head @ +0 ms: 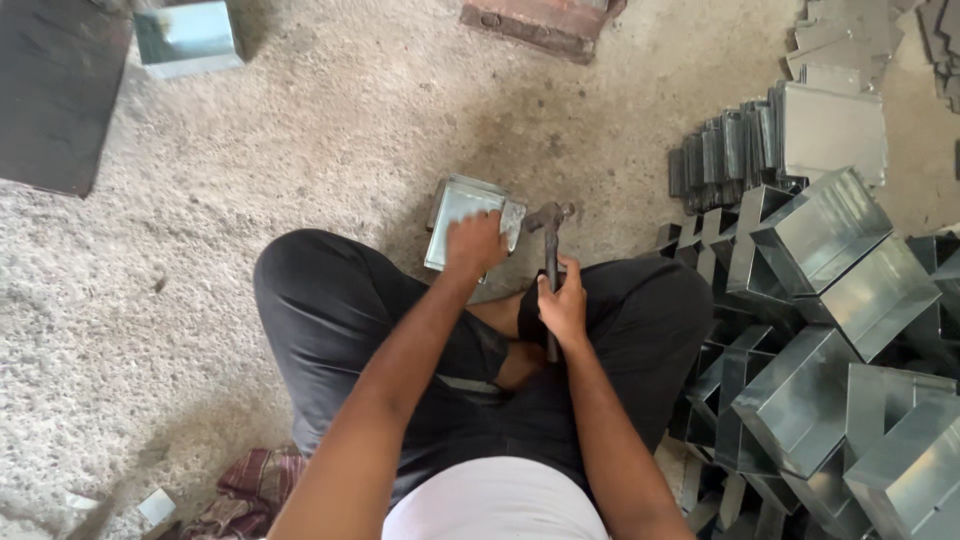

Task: The person sits on the floor and repeatedly hammers a small metal box placed on a metal block. They adjust the box's position and orientation between strikes. The person then picks up a finished box and places it on a nearby stack of similar metal boxes.

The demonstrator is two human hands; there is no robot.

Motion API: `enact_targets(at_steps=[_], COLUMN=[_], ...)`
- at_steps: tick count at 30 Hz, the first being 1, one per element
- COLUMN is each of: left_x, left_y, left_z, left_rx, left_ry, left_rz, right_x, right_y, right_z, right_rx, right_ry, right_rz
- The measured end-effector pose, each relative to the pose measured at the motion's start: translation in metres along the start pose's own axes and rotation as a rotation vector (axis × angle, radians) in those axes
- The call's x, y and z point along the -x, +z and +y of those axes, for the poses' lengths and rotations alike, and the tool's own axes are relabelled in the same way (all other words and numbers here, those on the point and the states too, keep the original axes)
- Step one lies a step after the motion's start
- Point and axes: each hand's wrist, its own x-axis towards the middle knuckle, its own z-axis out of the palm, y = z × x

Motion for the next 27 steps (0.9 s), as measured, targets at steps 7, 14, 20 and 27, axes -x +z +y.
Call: enact_targets(at_steps=[7, 14, 20, 27], left_x=[-0.025, -0.037, -0.061, -0.069], left_y=[0.017, 0.015, 0.069, 0.051], left_z=[-0.018, -0.015, -0.032, -0.024], left_rx=[0.921, 1.399, 1.512, 1.649], left_ry=[0.043, -0.136, -0.221, -0.198], left_rz=[0.469, 0.870, 0.959, 0.918], right_x=[0.012, 0.034, 0.081, 0.088], right_y=[-0.002, -0.014, -0.019, -0.062], right_z=[-0.007, -0.064, -0.083, -0.125], right_rx=[-0.121, -0.344, -0.372, -0.089], right_ry=[0.137, 0.113, 0.034, -0.678], right_rz=[-0.062, -0.190, -0.247, -0.065])
